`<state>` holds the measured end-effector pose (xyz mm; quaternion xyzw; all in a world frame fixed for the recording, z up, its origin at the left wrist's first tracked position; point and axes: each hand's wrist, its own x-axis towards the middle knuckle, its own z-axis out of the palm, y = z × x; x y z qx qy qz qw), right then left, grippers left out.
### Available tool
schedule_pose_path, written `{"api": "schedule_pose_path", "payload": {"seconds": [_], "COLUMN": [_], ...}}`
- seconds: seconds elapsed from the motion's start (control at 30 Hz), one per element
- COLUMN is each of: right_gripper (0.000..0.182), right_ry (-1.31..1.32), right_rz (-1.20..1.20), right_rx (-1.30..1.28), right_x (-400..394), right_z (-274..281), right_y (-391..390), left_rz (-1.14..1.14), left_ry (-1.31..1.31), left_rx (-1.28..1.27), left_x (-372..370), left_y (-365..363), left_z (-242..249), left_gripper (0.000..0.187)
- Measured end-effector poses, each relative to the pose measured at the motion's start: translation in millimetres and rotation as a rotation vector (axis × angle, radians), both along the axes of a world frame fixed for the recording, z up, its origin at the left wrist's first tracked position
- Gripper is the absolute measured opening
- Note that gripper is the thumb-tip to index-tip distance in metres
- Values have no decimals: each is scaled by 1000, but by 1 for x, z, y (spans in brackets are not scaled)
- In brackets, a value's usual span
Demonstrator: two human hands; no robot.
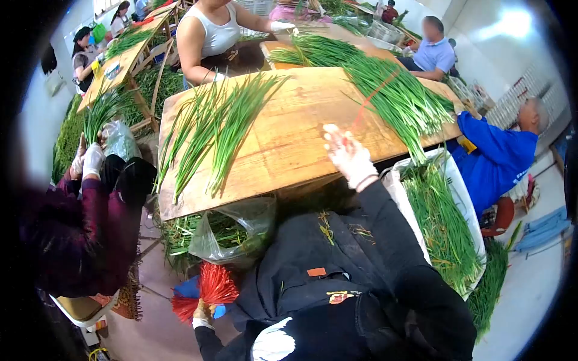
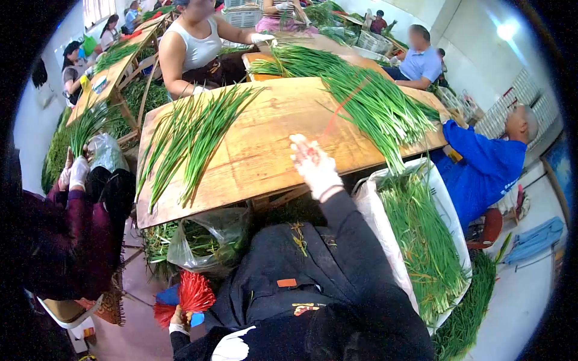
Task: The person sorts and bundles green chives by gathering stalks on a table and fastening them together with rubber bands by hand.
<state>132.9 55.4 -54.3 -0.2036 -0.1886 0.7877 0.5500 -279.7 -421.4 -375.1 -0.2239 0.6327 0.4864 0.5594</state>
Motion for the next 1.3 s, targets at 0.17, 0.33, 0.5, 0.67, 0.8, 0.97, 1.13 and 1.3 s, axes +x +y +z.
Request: {"api": "schedule_pose_path", "payload": {"seconds": [0.17, 0.33, 0.5, 0.67, 0.8, 0.97, 1.13, 1.3], "right_gripper": [76, 68, 22, 40, 47, 34, 28, 27], "right_ry": [-79, -764, -1262, -1943, -1938, -1835, -1766, -1674], "right_rz": [321, 1028, 46, -269, -289, -380, -353, -340], "right_rx": [-217, 420, 769, 1074, 1132, 1253, 1453, 1661], "right_x": [-36, 1, 76, 118, 128, 127, 107, 68], "right_z": [5, 37, 29, 0, -37, -44, -35, -16], "right_y": [-10, -32, 11, 49, 64, 73, 99, 113], "left_rz": [-427, -751, -853, -1177, -1409, -1241, -1216, -780], "left_ry": [368, 483, 811, 1488, 1830, 1837, 1682, 309], "left_rx": [170, 301, 723, 947, 450, 639, 924, 882], "left_x": [19, 49, 128, 218, 292, 277, 240, 225], "left_y": [49, 124, 239, 372, 428, 478, 464, 427], "left_z": [135, 257, 351, 356, 355, 292, 297, 333], "left_gripper": [43, 47, 25, 35, 57, 20, 24, 31]}}
